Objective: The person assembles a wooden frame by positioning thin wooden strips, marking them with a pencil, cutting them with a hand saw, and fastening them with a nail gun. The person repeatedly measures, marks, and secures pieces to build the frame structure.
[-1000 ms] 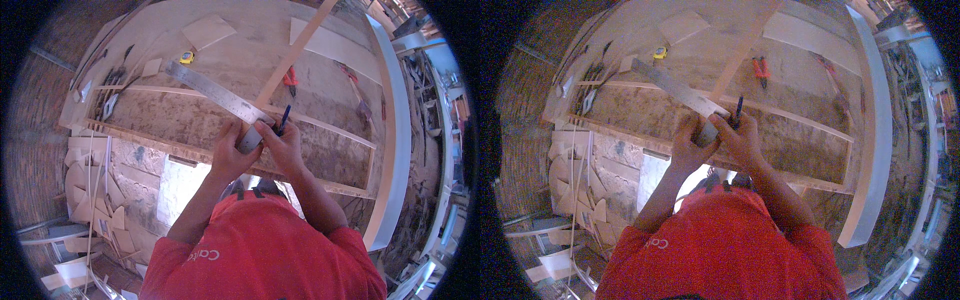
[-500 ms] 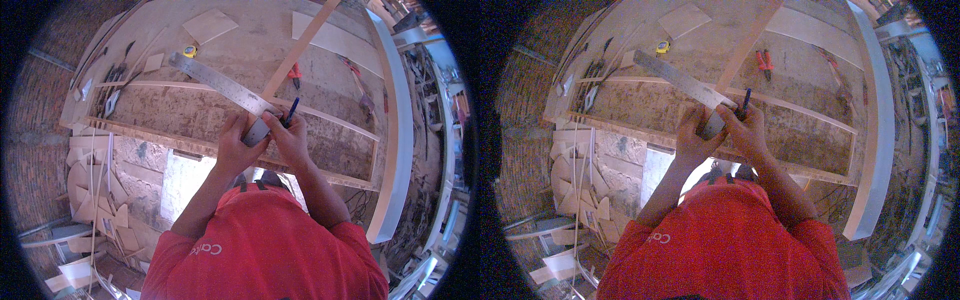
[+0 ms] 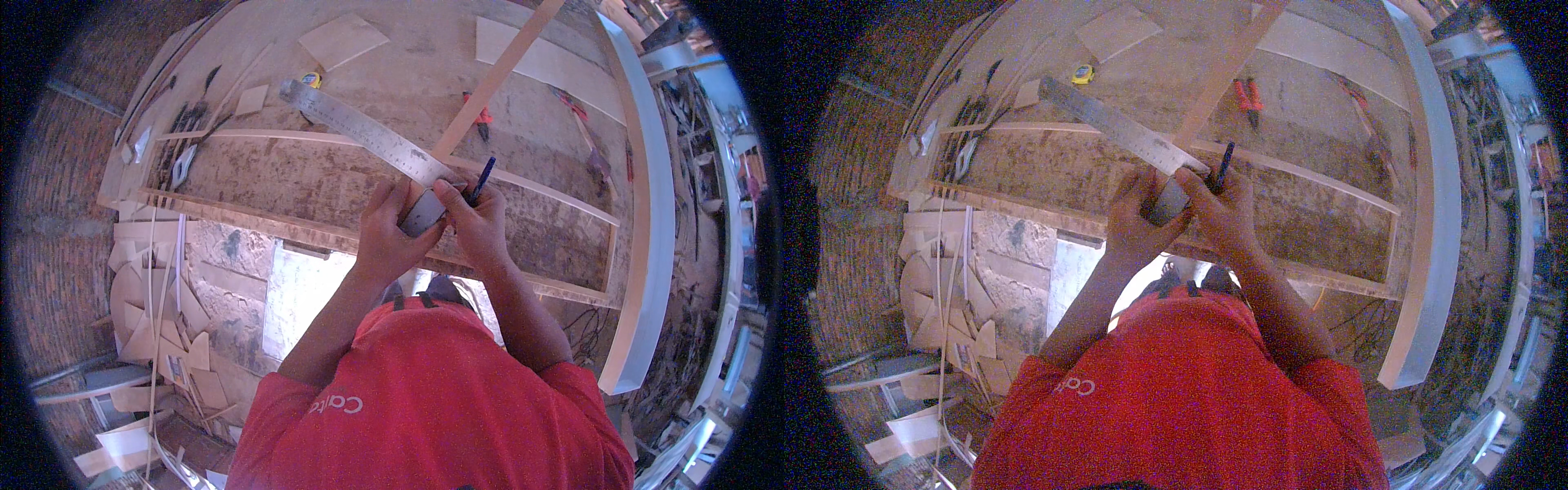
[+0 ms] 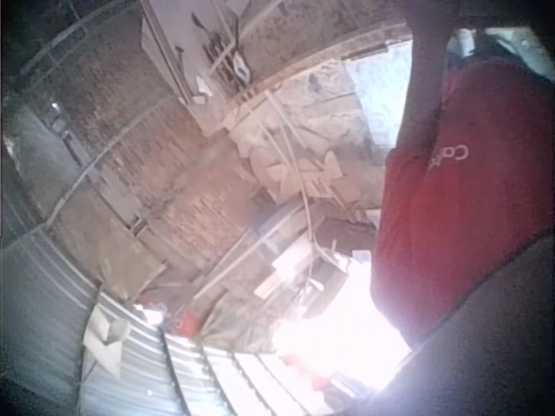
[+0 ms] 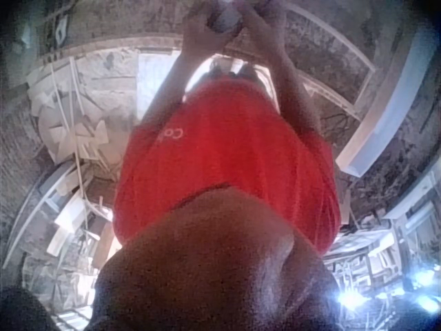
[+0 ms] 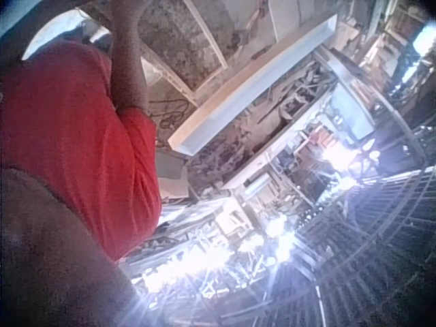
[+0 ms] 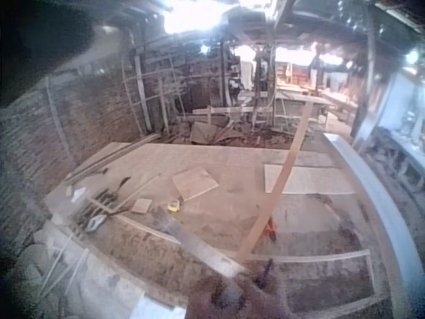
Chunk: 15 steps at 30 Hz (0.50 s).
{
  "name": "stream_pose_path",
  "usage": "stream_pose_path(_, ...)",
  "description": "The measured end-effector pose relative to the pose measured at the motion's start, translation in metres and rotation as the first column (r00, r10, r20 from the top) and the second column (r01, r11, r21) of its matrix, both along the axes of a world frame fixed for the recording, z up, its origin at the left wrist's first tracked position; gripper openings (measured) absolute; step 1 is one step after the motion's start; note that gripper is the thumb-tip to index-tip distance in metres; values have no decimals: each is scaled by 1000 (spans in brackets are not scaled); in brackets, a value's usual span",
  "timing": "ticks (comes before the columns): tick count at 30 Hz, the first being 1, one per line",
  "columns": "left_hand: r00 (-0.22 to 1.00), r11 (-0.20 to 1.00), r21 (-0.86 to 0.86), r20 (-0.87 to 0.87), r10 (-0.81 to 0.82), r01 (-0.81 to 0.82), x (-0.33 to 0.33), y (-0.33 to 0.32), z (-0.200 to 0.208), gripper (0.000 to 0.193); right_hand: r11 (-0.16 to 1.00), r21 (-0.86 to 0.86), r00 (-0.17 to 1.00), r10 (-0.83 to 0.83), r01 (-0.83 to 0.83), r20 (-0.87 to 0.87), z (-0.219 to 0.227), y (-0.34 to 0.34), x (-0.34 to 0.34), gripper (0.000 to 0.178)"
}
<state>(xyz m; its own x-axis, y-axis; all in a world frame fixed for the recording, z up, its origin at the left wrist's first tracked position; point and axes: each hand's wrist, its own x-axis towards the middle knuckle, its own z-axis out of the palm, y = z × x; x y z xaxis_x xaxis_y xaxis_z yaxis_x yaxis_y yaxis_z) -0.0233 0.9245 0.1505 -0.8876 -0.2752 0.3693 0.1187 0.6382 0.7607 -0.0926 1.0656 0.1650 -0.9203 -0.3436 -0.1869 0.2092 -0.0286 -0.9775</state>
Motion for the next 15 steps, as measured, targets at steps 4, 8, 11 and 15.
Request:
stream_pose_path(4,999,999,16,-3,-36,36,-1,1,0,53,1000,11,1000,-25,24,19,-8,3,0,26)
stream_pose_path(8,998,997,-45,-1,-62,62,-3,4,-2,50,999,15,998,-44,44,-42,0,6,2,24)
stream_pose_path(11,996,996,-43,48,-76,78,-2,5,2,53,997,35,996,-73,74,-42,2,13,2,23)
stream_pose_path(15,994,998,-16,87,-66,67,-2,2,-8,60,960,19,944,-272,280,-186,-2,48,-15,27)
